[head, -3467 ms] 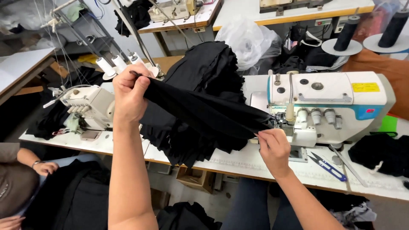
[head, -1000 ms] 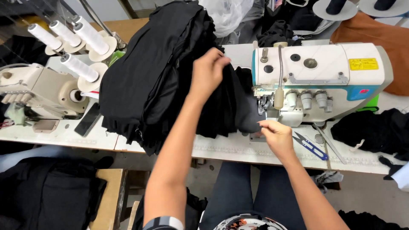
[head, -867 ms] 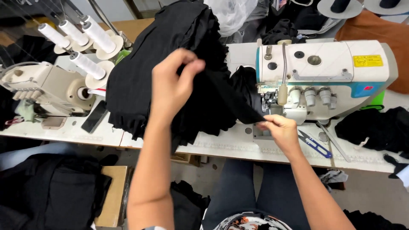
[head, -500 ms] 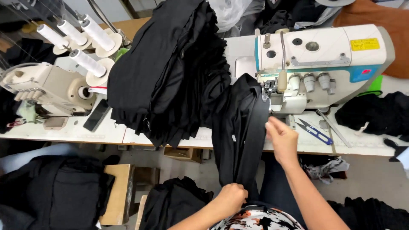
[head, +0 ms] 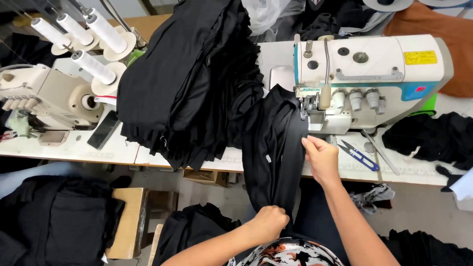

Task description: Sewing black fabric pieces together using an industrial overlock machine in a factory setting.

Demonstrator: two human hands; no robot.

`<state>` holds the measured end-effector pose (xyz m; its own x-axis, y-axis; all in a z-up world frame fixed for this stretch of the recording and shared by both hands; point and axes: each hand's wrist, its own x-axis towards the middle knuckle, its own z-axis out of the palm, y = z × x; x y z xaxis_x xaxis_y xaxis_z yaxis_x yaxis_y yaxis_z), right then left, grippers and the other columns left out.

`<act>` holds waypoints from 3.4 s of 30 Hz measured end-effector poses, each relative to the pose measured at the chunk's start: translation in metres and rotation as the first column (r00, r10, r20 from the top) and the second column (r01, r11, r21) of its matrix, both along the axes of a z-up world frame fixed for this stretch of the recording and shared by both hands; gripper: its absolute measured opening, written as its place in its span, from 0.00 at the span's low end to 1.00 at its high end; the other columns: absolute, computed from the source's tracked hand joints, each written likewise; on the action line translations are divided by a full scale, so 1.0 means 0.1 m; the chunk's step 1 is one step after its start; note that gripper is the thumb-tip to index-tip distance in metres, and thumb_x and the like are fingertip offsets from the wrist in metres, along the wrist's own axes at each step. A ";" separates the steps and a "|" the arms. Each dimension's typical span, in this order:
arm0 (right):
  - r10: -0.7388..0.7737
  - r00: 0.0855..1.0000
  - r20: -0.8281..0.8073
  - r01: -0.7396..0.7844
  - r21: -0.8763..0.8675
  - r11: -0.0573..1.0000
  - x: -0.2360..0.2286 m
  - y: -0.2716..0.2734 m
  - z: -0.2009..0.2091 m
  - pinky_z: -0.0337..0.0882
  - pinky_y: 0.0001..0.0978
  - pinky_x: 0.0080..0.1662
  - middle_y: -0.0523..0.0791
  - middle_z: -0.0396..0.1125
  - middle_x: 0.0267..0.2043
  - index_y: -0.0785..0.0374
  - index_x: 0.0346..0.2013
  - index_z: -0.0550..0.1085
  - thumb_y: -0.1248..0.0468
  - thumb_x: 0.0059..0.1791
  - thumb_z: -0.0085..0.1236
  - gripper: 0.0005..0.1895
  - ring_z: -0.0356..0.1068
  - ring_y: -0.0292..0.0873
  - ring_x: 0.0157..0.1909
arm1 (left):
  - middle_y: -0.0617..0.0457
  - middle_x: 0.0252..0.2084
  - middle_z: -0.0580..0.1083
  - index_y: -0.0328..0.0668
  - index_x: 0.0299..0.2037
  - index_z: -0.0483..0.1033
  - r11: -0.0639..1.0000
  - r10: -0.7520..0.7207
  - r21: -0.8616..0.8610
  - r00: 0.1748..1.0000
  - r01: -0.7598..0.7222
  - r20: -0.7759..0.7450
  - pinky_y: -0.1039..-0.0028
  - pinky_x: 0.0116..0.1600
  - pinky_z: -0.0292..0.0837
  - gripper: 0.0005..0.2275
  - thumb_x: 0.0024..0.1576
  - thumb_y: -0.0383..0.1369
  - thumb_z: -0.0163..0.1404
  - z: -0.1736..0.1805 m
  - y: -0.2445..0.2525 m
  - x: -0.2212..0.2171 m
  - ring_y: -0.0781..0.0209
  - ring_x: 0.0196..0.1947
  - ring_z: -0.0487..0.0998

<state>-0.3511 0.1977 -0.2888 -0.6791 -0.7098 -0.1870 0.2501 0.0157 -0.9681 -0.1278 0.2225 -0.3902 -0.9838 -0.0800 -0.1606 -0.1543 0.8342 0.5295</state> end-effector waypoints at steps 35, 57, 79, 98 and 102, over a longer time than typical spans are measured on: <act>0.164 0.985 0.047 -0.164 0.016 0.986 -0.06 -0.03 -0.02 0.35 0.26 0.24 0.33 0.35 0.22 0.50 0.21 0.46 0.68 0.54 0.49 0.26 0.36 0.29 0.21 | 0.49 0.25 0.67 0.42 0.22 0.69 0.912 0.026 -0.394 0.974 -0.115 -0.225 0.63 0.29 0.66 0.14 0.36 0.13 0.57 0.71 -0.47 -0.52 0.49 0.27 0.69; 0.168 0.967 0.192 -0.132 -0.186 0.974 -0.54 -0.18 -1.82 0.79 0.39 0.43 0.53 0.74 0.42 0.76 0.59 0.72 0.71 0.57 0.45 0.17 0.69 0.35 0.37 | 0.54 0.26 0.63 0.38 0.30 0.71 0.757 0.048 -0.502 0.802 -0.418 -0.596 0.72 0.34 0.66 0.06 0.50 0.21 0.56 1.05 -1.00 -1.21 0.58 0.31 0.68; 0.297 0.885 0.360 -0.178 -0.329 0.928 -0.25 -0.01 -0.89 0.78 0.50 0.50 0.56 0.74 0.45 0.74 0.55 0.72 0.50 0.62 0.38 0.28 0.77 0.50 0.46 | 0.52 0.27 0.57 0.35 0.27 0.66 0.624 0.088 -0.480 0.666 -0.616 -0.741 0.70 0.36 0.63 0.08 0.46 0.20 0.55 0.84 -1.08 -1.58 0.54 0.28 0.60; 0.322 0.875 0.361 -0.190 -0.355 0.915 -0.16 -0.06 -0.97 0.76 0.44 0.54 0.52 0.72 0.49 0.71 0.56 0.73 0.50 0.62 0.35 0.27 0.75 0.47 0.49 | 0.54 0.27 0.57 0.44 0.25 0.61 0.556 0.107 -0.489 0.642 -0.672 -0.760 0.71 0.27 0.63 0.10 0.42 0.25 0.53 0.76 -1.30 -1.74 0.55 0.25 0.64; 0.316 0.889 0.332 -0.229 -0.276 0.933 -0.24 0.08 -1.45 0.74 0.52 0.58 0.58 0.73 0.53 0.74 0.59 0.72 0.51 0.62 0.35 0.29 0.75 0.53 0.52 | 0.48 0.28 0.61 0.30 0.35 0.72 0.523 0.053 -0.464 0.571 -0.715 -0.819 0.70 0.30 0.66 0.03 0.54 0.21 0.46 0.74 -1.10 -1.72 0.51 0.26 0.64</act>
<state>-0.3751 0.2061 -0.4339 -0.3667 -0.9091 -0.1978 0.6033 -0.0705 -0.7944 -0.3000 0.1129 -0.3161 -0.5697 -0.2308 0.7887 -0.4704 0.8786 -0.0827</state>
